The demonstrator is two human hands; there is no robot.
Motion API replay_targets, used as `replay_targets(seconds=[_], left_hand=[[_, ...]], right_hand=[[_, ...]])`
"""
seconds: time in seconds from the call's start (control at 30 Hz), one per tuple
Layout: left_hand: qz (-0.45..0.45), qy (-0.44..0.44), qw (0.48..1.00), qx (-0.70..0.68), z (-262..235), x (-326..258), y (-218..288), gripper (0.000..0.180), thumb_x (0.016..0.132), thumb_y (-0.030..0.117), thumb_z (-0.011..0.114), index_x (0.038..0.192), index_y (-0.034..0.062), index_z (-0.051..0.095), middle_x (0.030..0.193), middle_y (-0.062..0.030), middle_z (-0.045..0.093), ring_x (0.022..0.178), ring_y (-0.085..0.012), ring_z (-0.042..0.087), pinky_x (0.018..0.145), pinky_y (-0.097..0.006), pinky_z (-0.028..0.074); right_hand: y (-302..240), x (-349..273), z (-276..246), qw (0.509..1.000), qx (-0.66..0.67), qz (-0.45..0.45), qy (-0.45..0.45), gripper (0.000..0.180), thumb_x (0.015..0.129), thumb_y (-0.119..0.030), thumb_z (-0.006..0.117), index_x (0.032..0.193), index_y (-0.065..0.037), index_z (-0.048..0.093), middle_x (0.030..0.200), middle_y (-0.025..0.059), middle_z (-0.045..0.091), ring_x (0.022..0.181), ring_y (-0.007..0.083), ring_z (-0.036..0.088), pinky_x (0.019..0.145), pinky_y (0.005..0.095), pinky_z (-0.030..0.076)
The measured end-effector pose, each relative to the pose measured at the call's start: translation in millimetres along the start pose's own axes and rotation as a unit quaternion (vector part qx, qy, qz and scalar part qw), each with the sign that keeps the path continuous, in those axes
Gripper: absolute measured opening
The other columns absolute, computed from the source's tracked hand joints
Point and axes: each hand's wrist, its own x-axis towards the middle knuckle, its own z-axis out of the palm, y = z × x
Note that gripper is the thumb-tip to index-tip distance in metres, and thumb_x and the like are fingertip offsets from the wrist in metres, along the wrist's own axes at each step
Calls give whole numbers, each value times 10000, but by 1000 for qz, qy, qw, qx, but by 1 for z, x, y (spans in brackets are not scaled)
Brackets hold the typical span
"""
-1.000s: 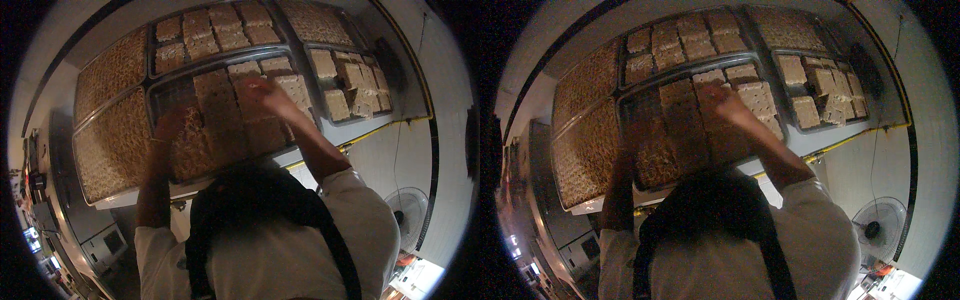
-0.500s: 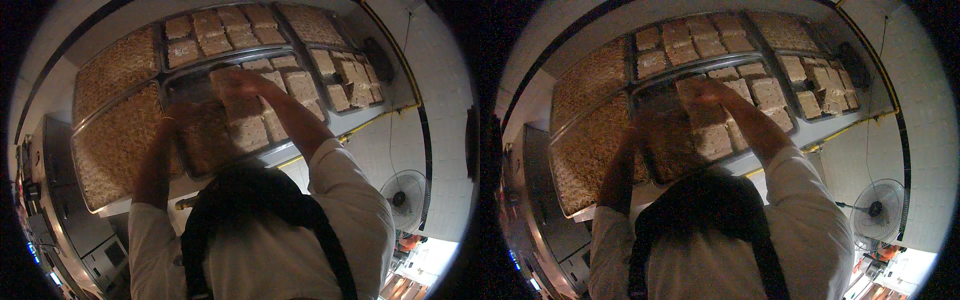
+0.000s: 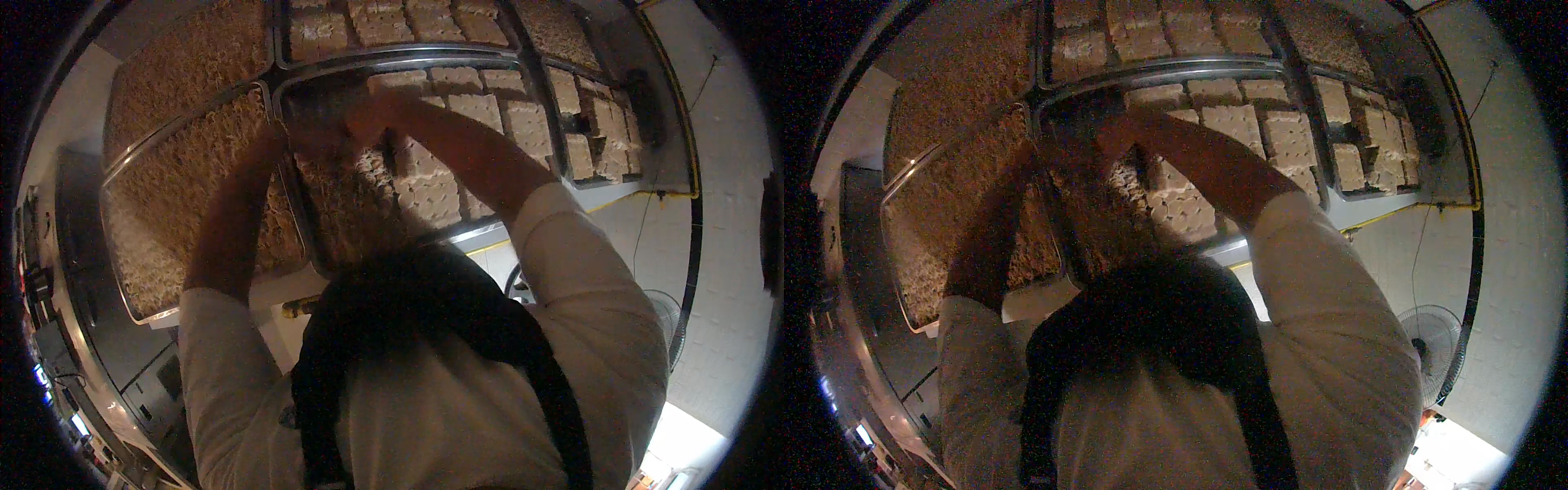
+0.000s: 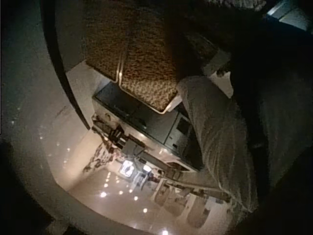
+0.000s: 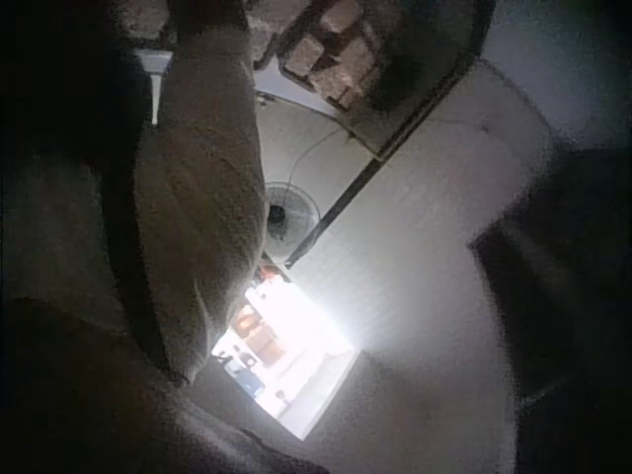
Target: The person arranges rectangular food blocks on metal trays. They pick up blocks from a large tray and place them neatly in rows on smaller trays, repeating the process continuously.
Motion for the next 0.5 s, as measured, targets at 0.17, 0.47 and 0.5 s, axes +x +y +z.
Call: replay_targets(seconds=[0.17, 0.47, 0.5], left_hand=[[-36, -75, 995, -60, -7, -4, 6, 541, 1003, 485, 581, 1385, 103, 607, 1173, -38, 682, 898, -162, 637, 733, -362, 550], [106, -11, 992, 70, 3, 5, -36, 478, 1032, 410, 536, 1378, 89, 607, 1268, -110, 683, 1070, -262, 681, 921, -415, 563], [237, -2, 956, 171, 5, 9, -38, 459, 1042, 379, 516, 1383, 84, 603, 1303, -129, 671, 1116, -289, 677, 966, -426, 550]], right_hand=[[-2, 13, -1, 985, 122, 40, -117, 710, 798, -663, 773, 1261, -128, 712, 1192, 99, 715, 1064, 255, 668, 854, 440, 538], [0, 17, 19, 920, 318, 23, -225, 802, 811, -678, 746, 1430, -184, 618, 1521, 130, 533, 1352, 315, 522, 1080, 479, 441], [-6, 10, 16, 918, 333, 25, -215, 816, 806, -691, 742, 1432, -184, 617, 1529, 137, 526, 1351, 319, 526, 1080, 481, 444]])
